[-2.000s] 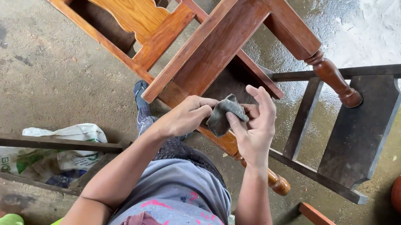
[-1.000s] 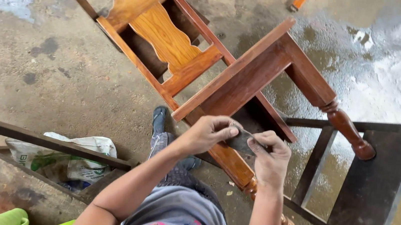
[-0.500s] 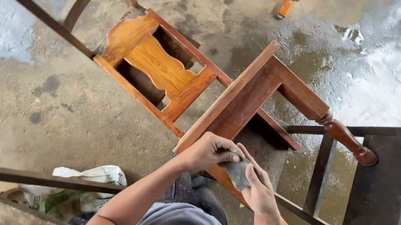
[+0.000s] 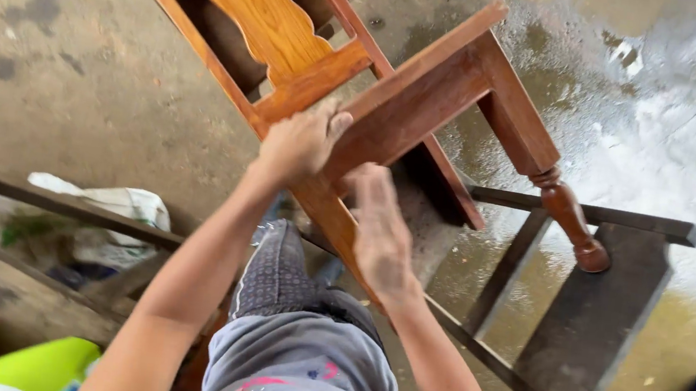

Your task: The person sands the wooden frame of a chair using a piece of sandpaper. They hold the chair frame with one hand and rub the sandpaper against the wood with the other, focusing on the legs and side rails.

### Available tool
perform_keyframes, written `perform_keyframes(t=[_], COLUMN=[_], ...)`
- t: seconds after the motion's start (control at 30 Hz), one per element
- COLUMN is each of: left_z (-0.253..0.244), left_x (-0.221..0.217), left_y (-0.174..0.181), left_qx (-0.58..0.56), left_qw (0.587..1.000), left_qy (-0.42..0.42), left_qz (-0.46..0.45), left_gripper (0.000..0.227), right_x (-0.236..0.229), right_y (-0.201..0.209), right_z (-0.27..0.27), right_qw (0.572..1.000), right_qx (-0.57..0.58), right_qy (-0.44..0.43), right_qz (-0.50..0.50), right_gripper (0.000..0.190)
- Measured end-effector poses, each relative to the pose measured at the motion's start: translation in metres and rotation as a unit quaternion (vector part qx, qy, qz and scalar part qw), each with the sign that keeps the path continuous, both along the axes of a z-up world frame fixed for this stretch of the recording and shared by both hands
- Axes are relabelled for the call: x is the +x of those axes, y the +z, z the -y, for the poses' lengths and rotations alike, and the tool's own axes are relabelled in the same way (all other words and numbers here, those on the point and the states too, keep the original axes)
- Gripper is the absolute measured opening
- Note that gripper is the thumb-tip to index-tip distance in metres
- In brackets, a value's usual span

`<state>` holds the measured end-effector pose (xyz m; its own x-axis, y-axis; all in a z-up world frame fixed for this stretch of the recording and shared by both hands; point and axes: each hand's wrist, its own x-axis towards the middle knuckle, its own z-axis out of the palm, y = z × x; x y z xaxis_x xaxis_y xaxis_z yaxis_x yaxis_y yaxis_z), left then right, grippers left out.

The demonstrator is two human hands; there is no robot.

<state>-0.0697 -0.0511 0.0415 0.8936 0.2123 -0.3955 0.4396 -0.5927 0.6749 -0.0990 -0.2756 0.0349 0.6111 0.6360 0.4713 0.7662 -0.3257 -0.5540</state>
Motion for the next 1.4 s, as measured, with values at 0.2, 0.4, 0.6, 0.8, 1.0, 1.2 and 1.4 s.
perform_keyframes(t=[0.2,0.4,0.6,0.8,1.0,1.2,1.4], left_z=[-0.002,0.012,0.003,0.001,-0.001,-0.007,-0.001], left_x=[0.009,0.008,0.01,0.008,0.004,0.013,0.011], left_y=[0.009,0.017,0.0,0.012,0.013,-0.007,0.013], left_qx=[-0.097,0.016,0.052,-0.033,-0.051,-0.056,-0.056], left_qw=[0.994,1.0,0.998,0.999,0.998,0.998,0.997], left_qy=[-0.043,-0.014,-0.018,-0.006,0.019,0.011,0.004], left_qz=[-0.014,-0.003,-0.023,-0.036,-0.03,-0.038,-0.043], left_gripper=[0.069,0.066,0.079,0.072,0.063,0.061,0.062], right_x=[-0.012,-0.018,-0.051,-0.012,-0.031,-0.049,-0.014], right_y=[-0.034,-0.037,-0.02,-0.03,-0.033,-0.036,-0.057], right_z=[0.001,0.015,0.096,-0.01,0.031,0.057,-0.028], right_qw=[0.928,0.95,0.901,0.915,0.96,0.977,0.987], right_qx=[-0.311,-0.273,-0.384,-0.362,-0.225,-0.132,-0.095], right_qy=[0.158,0.137,0.2,0.136,0.149,0.156,0.077], right_qz=[-0.129,0.061,0.024,0.117,0.077,0.065,0.105], right_gripper=[0.065,0.067,0.066,0.077,0.08,0.038,0.037])
